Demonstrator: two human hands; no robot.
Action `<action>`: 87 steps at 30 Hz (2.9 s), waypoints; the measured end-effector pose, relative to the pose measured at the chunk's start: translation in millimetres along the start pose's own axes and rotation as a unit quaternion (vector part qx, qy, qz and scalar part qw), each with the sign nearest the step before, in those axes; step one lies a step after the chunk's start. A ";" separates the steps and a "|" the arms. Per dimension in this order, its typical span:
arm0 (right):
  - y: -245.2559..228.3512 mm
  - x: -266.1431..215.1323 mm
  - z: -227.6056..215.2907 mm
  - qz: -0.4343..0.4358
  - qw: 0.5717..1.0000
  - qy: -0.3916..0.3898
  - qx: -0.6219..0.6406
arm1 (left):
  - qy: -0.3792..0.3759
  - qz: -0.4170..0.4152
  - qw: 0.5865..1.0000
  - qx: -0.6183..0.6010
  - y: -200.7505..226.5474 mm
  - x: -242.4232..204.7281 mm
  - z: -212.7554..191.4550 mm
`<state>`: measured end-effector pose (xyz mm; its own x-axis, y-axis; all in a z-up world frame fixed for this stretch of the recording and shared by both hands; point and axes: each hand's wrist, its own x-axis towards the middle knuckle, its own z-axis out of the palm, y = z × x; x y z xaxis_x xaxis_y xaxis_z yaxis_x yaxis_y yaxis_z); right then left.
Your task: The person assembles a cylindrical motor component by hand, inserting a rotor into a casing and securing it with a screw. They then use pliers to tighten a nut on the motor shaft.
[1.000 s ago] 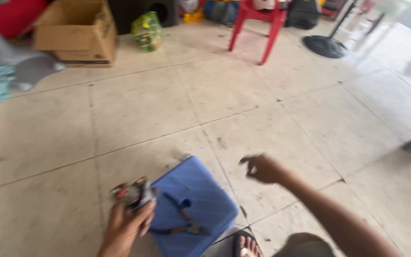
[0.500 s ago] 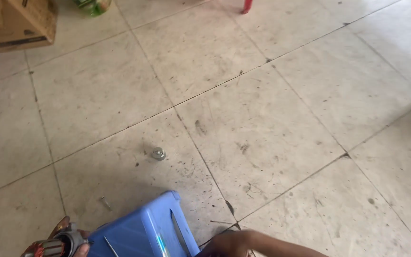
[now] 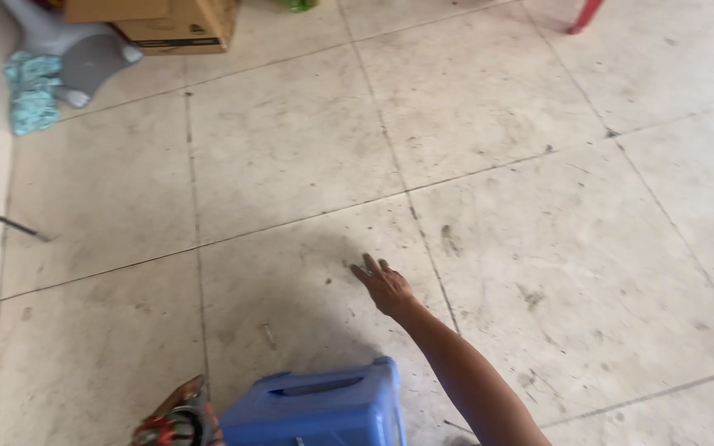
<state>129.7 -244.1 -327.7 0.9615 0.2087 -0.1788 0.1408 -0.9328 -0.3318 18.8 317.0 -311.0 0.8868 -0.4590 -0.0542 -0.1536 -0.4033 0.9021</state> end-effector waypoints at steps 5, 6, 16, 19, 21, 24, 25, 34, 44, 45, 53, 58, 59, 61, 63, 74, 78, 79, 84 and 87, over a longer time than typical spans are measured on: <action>6.6 -10.0 22.6 0.038 0.987 0.092 0.125 | 0.094 -0.068 0.991 0.059 234.8 70.4 42.0; 9.0 -18.4 8.7 0.035 0.988 0.095 0.120 | 0.098 -0.063 0.992 0.056 209.4 65.0 50.0; -34.1 -145.9 -167.3 -0.100 0.444 -0.099 0.885 | -0.020 0.098 0.865 -0.491 254.6 75.4 110.9; -71.3 -166.9 -226.9 -0.177 0.474 -0.146 0.850 | 0.009 0.144 0.897 -0.417 271.7 75.1 119.6; -94.0 -175.6 -258.0 -0.215 0.502 -0.160 0.822 | 0.074 0.192 0.930 -0.306 306.0 74.0 109.9; -126.2 -187.8 -293.1 -0.241 0.528 -0.172 0.796 | 0.025 0.183 0.963 -0.196 360.7 65.7 86.4; -135.4 -190.7 -301.9 -0.240 0.533 -0.158 0.796 | 0.017 0.214 0.960 -0.181 368.3 65.2 85.2; -178.7 -198.7 -327.3 -0.232 0.514 -0.100 0.819 | 0.078 0.160 0.978 -0.110 393.4 57.8 74.4; -199.1 -194.4 -306.0 -0.233 0.446 -0.107 0.858 | 0.073 0.105 0.978 -0.168 338.9 50.7 88.0; -200.3 -194.6 -305.2 -0.229 0.446 -0.107 0.858 | 0.072 0.102 0.977 -0.170 339.9 49.5 87.7; -218.9 -188.6 -309.0 -0.201 0.410 -0.129 0.880 | 0.073 0.132 0.987 -0.059 329.6 47.5 79.4; -211.2 -186.6 -302.9 -0.191 0.428 -0.123 0.875 | 0.079 0.119 0.988 -0.058 314.9 50.5 76.6; -211.5 -187.0 -303.7 -0.196 0.426 -0.133 0.873 | 0.079 0.126 0.986 -0.071 312.6 51.0 76.4; -214.7 -189.0 -305.2 -0.195 0.427 -0.128 0.874 | 0.066 0.110 0.990 -0.065 298.1 55.2 80.0; -215.4 -188.3 -306.5 -0.194 0.430 -0.127 0.873 | 0.057 0.095 0.992 -0.059 288.7 59.8 82.0; -209.4 -186.1 -298.4 -0.177 0.442 -0.121 0.871 | 0.071 0.107 0.991 -0.040 294.8 58.2 81.3; -212.1 -186.4 -300.5 -0.179 0.451 -0.122 0.866 | 0.056 0.107 0.992 -0.037 300.6 56.8 78.7; -211.3 -185.9 -299.8 -0.176 0.453 -0.121 0.866 | 0.057 0.110 0.991 -0.047 308.5 54.5 76.6; -208.4 -185.5 -297.1 -0.175 0.447 -0.123 0.868 | 0.051 0.142 0.988 -0.045 310.3 53.1 76.3; -207.8 -185.9 -298.4 -0.172 0.460 -0.115 0.863 | 0.086 0.143 0.986 0.019 321.2 49.3 74.5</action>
